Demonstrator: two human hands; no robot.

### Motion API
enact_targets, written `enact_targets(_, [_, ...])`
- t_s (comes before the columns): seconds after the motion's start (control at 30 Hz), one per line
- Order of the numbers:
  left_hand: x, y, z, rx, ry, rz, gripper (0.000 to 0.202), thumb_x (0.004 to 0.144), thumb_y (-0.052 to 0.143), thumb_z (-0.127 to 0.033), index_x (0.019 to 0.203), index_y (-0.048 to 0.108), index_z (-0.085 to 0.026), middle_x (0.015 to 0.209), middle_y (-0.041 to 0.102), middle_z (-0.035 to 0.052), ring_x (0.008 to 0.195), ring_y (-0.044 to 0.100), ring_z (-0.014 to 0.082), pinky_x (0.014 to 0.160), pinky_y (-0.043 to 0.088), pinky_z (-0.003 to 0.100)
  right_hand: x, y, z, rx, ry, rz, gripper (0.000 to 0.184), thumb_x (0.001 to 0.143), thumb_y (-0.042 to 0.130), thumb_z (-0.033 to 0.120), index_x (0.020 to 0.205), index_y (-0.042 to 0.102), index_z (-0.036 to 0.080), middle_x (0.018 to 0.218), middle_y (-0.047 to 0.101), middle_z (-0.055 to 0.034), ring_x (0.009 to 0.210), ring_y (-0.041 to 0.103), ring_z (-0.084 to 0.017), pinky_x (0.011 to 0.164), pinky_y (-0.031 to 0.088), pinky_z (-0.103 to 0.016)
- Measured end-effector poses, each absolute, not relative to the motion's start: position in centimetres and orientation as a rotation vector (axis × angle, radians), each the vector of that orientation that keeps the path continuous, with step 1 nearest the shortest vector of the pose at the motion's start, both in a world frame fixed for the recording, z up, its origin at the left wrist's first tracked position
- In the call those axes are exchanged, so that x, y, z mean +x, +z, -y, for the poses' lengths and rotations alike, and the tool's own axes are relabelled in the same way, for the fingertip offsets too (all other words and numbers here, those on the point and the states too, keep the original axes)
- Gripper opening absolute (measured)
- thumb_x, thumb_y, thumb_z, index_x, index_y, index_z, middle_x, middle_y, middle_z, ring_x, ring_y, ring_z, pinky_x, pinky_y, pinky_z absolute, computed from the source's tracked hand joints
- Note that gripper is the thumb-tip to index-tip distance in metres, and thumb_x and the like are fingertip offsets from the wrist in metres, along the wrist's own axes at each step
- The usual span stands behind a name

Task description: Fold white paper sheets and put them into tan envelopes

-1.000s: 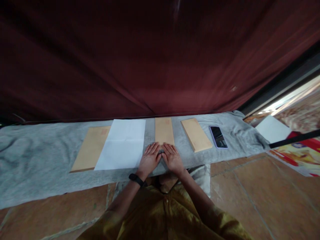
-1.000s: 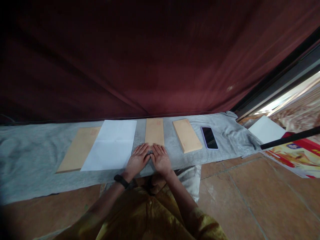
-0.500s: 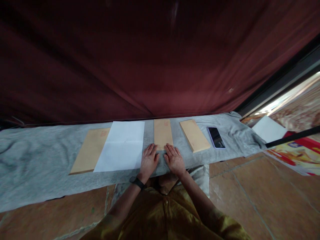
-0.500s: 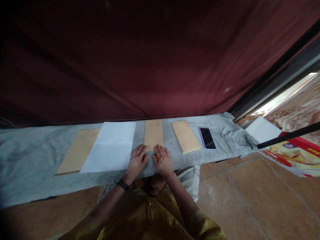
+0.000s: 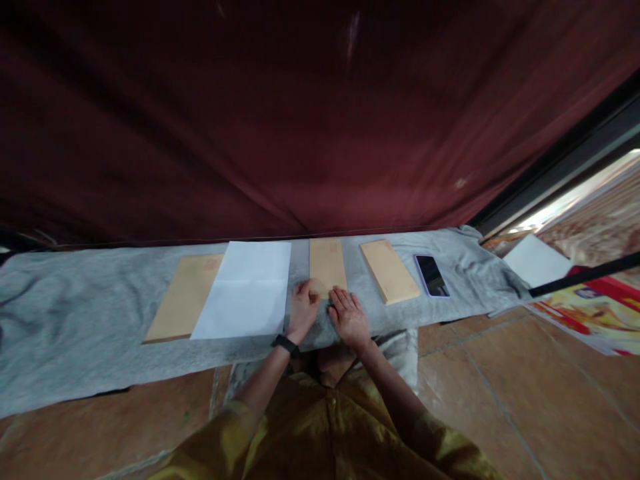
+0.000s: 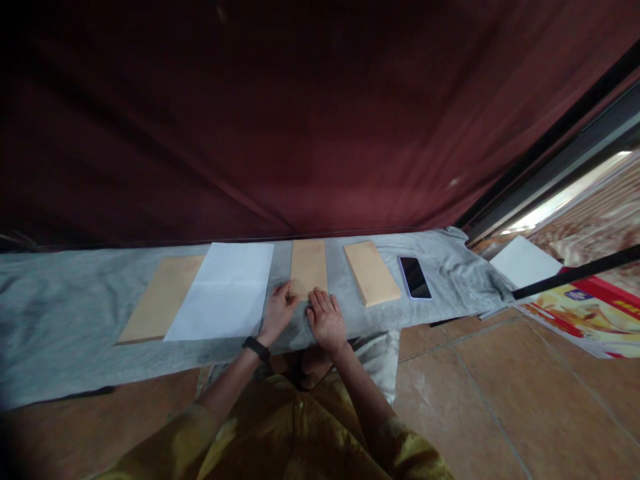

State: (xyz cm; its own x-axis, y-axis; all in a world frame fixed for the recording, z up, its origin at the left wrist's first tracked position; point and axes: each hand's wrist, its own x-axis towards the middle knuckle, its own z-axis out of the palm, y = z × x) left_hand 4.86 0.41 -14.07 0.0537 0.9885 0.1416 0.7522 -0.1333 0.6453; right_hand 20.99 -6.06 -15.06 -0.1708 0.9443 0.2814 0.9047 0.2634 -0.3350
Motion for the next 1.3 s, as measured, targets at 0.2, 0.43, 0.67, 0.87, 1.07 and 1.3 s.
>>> enact_targets(0.2, [5.7, -13.9, -1.3, 1.919, 0.728, -1.862, 0.055, 0.083, 0.064, -0.027, 0.136, 0.054, -0.013, 0.108, 0.068, 0.0149, 0.102, 0.065, 0.0306, 0.091, 0.054, 0.044, 21.0, -15.2, 6.0, -1.673, 0.117, 2.104, 0.050, 0.105, 0.039, 0.034, 0.154, 0.042, 0.021, 0.154, 0.049, -0.0096, 0.144, 0.043, -0.024, 0.122, 0.028, -0.046])
enact_targets(0.43, [6.4, -13.5, -0.9, 2.037, 0.606, -1.976, 0.057, 0.088, 0.059, -0.031, 0.140, 0.049, -0.010, 0.116, 0.067, 0.0191, 0.111, 0.063, 0.0353, 0.094, 0.051, 0.046, 21.1, -15.3, 6.0, -1.669, 0.122, 2.101, 0.051, 0.105, 0.039, 0.033, 0.154, 0.041, 0.020, 0.154, 0.049, -0.0091, 0.144, 0.043, -0.024, 0.123, 0.027, -0.047])
enact_targets(0.67, [6.3, -13.5, -1.0, 2.023, 0.616, -1.985, 0.051, 0.089, 0.058, -0.030, 0.137, 0.054, -0.015, 0.111, 0.069, 0.0160, 0.106, 0.065, 0.0329, 0.091, 0.052, 0.043, 21.0, -15.2, 6.0, -1.691, 0.124, 2.110, 0.051, 0.105, 0.040, 0.034, 0.154, 0.041, 0.020, 0.155, 0.048, -0.0090, 0.144, 0.043, -0.024, 0.123, 0.027, -0.045])
enact_targets(0.87, [6.3, -12.7, -1.1, 2.002, 0.514, -2.014, 0.052, 0.090, 0.058, -0.030, 0.139, 0.052, -0.014, 0.114, 0.069, 0.0165, 0.106, 0.066, 0.0316, 0.088, 0.053, 0.041, 21.0, -14.7, 5.9, -1.713, 0.159, 2.131, 0.051, 0.106, 0.039, 0.035, 0.155, 0.039, 0.022, 0.157, 0.045, -0.0078, 0.145, 0.041, -0.023, 0.123, 0.023, -0.046])
enact_targets(1.07, [6.4, -11.5, -1.0, 1.915, 0.449, -2.009, 0.057, 0.091, 0.060, -0.032, 0.144, 0.048, -0.013, 0.121, 0.068, 0.0169, 0.112, 0.064, 0.0312, 0.091, 0.051, 0.038, 20.3, -14.6, 5.5, -1.711, 0.177, 2.175, 0.048, 0.106, 0.040, 0.039, 0.152, 0.044, 0.028, 0.158, 0.043, -0.0065, 0.147, 0.038, -0.027, 0.123, 0.015, -0.056])
enact_targets(1.3, [6.1, -11.5, -1.3, 1.852, 0.513, -1.932, 0.054, 0.089, 0.062, -0.028, 0.141, 0.051, -0.015, 0.120, 0.069, 0.0152, 0.114, 0.064, 0.0283, 0.094, 0.048, 0.035, 20.7, -14.7, 5.7, -1.704, 0.169, 2.150, 0.048, 0.106, 0.039, 0.038, 0.152, 0.044, 0.025, 0.157, 0.044, -0.0070, 0.146, 0.039, -0.026, 0.124, 0.017, -0.053])
